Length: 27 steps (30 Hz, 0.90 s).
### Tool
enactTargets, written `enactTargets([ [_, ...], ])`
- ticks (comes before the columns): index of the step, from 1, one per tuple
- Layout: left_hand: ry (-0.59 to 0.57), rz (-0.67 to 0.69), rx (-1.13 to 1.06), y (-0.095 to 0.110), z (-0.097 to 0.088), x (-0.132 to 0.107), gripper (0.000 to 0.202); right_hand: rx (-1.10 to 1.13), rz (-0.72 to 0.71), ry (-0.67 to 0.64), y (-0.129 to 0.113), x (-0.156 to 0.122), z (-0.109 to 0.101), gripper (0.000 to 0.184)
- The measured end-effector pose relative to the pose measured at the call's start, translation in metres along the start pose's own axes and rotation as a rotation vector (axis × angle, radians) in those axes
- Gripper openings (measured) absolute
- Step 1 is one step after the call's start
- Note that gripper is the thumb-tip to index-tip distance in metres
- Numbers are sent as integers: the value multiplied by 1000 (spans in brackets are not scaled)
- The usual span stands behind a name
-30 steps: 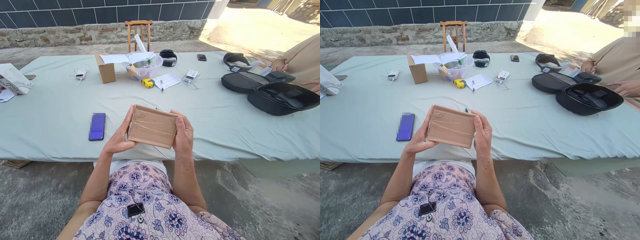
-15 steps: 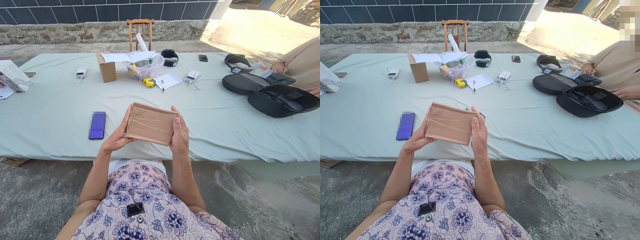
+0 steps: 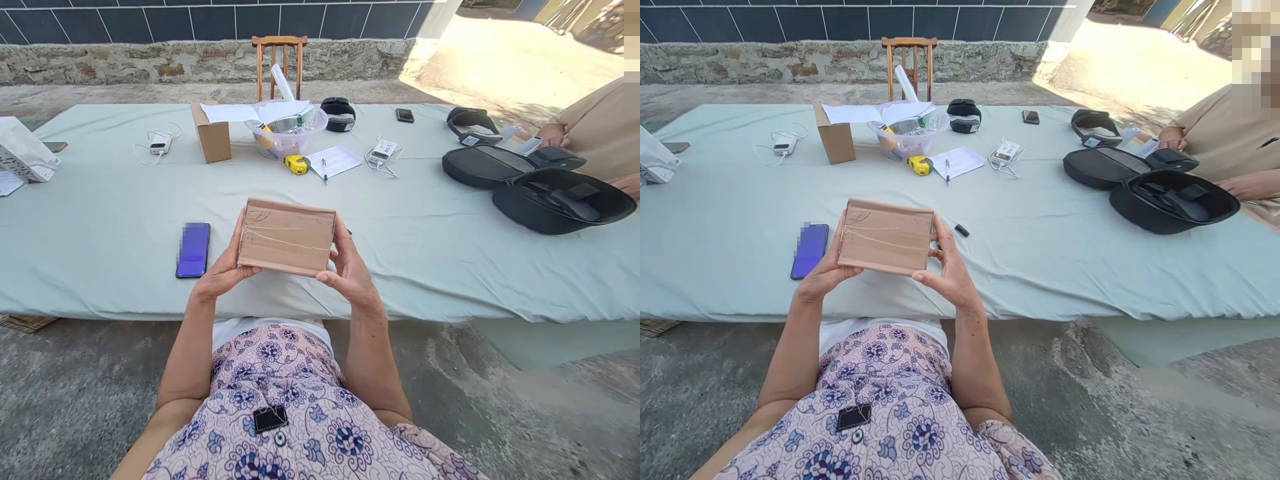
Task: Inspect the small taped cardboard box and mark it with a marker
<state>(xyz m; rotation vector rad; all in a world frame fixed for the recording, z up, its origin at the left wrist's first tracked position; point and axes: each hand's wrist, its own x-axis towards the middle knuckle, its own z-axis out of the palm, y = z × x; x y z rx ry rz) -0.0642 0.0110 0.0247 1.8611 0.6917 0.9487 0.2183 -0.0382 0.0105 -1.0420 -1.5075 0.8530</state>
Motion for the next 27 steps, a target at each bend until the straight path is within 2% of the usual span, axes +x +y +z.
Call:
enactTargets([
  [5, -23, 16, 12, 2, 2, 2, 115, 23, 36, 9, 1, -2, -7, 115],
  [9, -9, 16, 35, 4, 8, 4, 114, 52, 26, 54, -2, -2, -2, 97],
  [11, 25, 7, 43, 5, 15, 6, 115, 54, -1, 145, -4, 0, 7, 81],
  [14, 97, 17, 61, 4, 30, 10, 115, -36, -25, 390, -7, 1, 27, 60],
  [16, 156, 20, 80, 3, 40, 12, 113, -108, -16, 503, -8, 2, 41, 63],
  [18, 208, 15, 96, 2, 47, 12, 111, -166, -20, 540, -9, 2, 53, 75],
  [22, 246, 22, 139, 2, 52, 11, 121, -275, -53, 530, -12, 0, 65, 99],
  [24, 267, 17, 149, 3, 51, 10, 124, -295, -70, 511, -15, 0, 67, 103],
  [27, 305, 18, 141, 4, 50, 10, 115, -297, -80, 486, -16, -1, 67, 101],
])
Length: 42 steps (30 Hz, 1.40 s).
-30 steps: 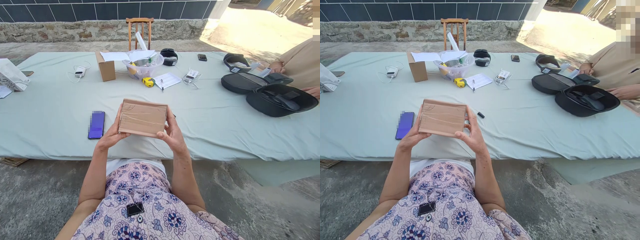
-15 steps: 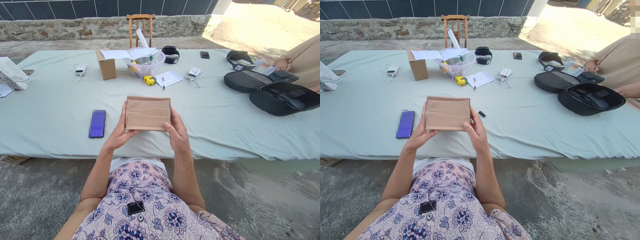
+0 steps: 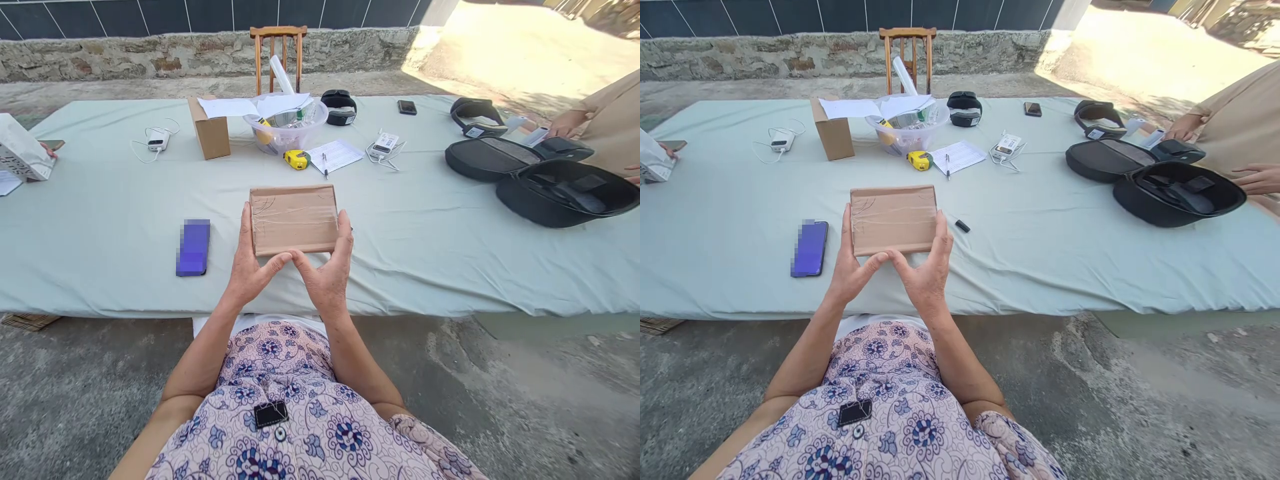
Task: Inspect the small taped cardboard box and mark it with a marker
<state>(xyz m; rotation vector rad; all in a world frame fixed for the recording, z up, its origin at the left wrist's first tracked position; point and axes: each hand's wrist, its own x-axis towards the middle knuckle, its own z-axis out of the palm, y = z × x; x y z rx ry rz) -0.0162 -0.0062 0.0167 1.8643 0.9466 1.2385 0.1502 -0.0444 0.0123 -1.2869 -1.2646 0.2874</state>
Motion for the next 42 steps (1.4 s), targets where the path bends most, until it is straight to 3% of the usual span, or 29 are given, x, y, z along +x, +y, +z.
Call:
enactTargets([
  [12, -43, 58, -45, 0, -8, 2, 107, 94, 23, -37, 8, -7, 0, 71],
  [20, -73, 103, -52, 4, -22, 0, 102, 204, 85, -4, 2, -8, 1, 63],
  [27, -62, 148, -121, 2, -23, -1, 101, 378, 105, 74, 4, -10, 5, 61],
  [42, -39, 150, -107, -5, -25, 0, 97, 381, 77, 118, 2, -7, 5, 50],
])
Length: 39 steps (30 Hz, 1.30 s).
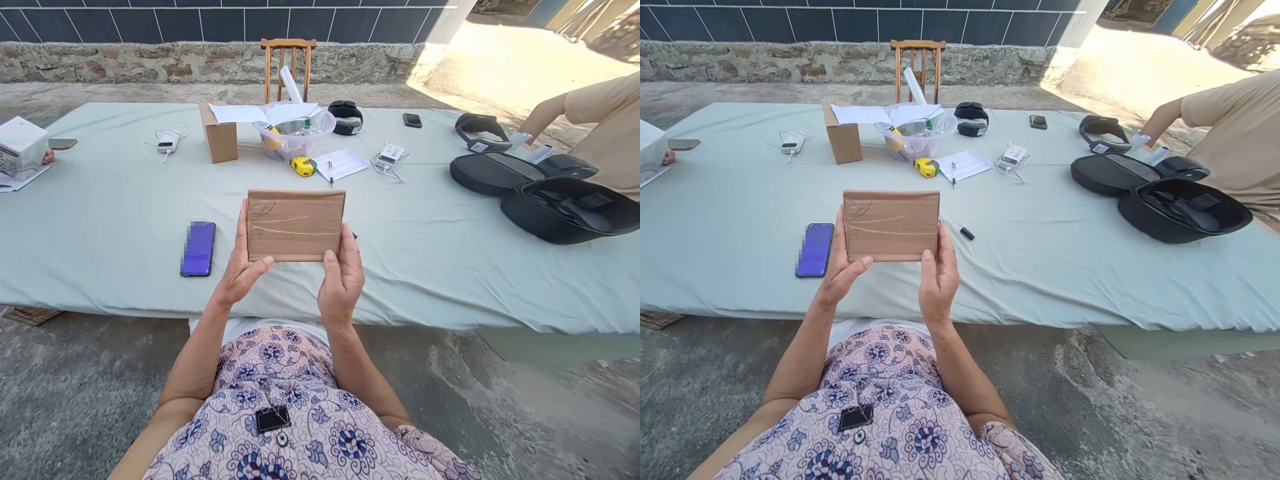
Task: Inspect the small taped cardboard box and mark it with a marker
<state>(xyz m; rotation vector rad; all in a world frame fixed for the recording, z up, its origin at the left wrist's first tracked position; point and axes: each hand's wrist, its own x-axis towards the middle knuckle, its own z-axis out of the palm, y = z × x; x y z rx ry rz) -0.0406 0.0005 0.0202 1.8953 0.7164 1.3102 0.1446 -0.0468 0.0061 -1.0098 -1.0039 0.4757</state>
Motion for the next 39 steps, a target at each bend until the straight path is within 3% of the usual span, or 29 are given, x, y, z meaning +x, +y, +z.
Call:
enactTargets([
  [5, 12, -11, 97, -8, 3, 0, 92, 67, 44, -23, -2, 3, 0, 41],
  [10, 107, -7, 207, -17, 4, 0, 83, 109, 43, 3, -2, 4, 2, 28],
  [17, 192, -58, 244, -27, 10, -1, 81, 51, 87, 5, 0, 5, 1, 25],
  [26, 292, 242, 351, -34, 13, 2, 57, 88, 190, 27, 2, 10, -5, 33],
  [33, 245, 135, 196, -24, 11, 1, 46, 31, 245, 42, 9, 11, -11, 48],
  [39, 252, -42, 63, -9, 8, 3, 49, -11, 198, 66, 13, 14, -10, 40],
])
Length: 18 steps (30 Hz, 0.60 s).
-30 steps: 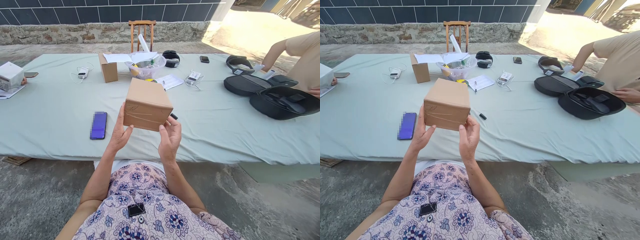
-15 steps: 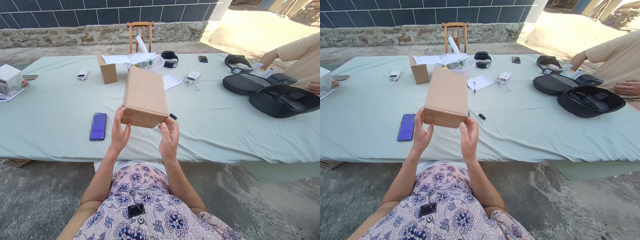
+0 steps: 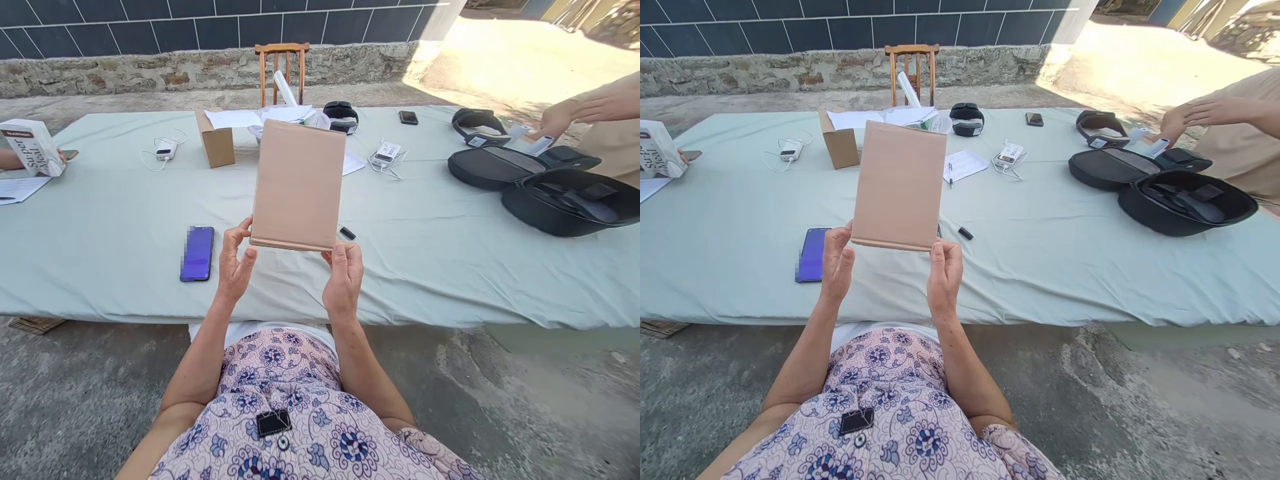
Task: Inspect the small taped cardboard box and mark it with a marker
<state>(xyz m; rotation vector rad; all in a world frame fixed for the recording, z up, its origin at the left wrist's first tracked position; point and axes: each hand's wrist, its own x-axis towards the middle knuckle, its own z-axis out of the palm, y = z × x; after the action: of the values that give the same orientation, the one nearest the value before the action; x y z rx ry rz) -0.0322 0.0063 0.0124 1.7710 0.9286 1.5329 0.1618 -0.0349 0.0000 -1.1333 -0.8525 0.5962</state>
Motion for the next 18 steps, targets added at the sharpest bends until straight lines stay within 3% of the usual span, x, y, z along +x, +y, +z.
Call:
enactTargets([
  [11, 15, -156, -77, -10, 1, 0, 24, 78, -24, -79, 7, -1, 4, 21],
  [14, -9, -205, -93, -13, 1, 0, 32, 69, -9, -86, 12, 0, 4, 22],
  [18, -58, -273, -62, -16, 0, 0, 59, 36, 4, -116, 18, 2, 3, 22],
])
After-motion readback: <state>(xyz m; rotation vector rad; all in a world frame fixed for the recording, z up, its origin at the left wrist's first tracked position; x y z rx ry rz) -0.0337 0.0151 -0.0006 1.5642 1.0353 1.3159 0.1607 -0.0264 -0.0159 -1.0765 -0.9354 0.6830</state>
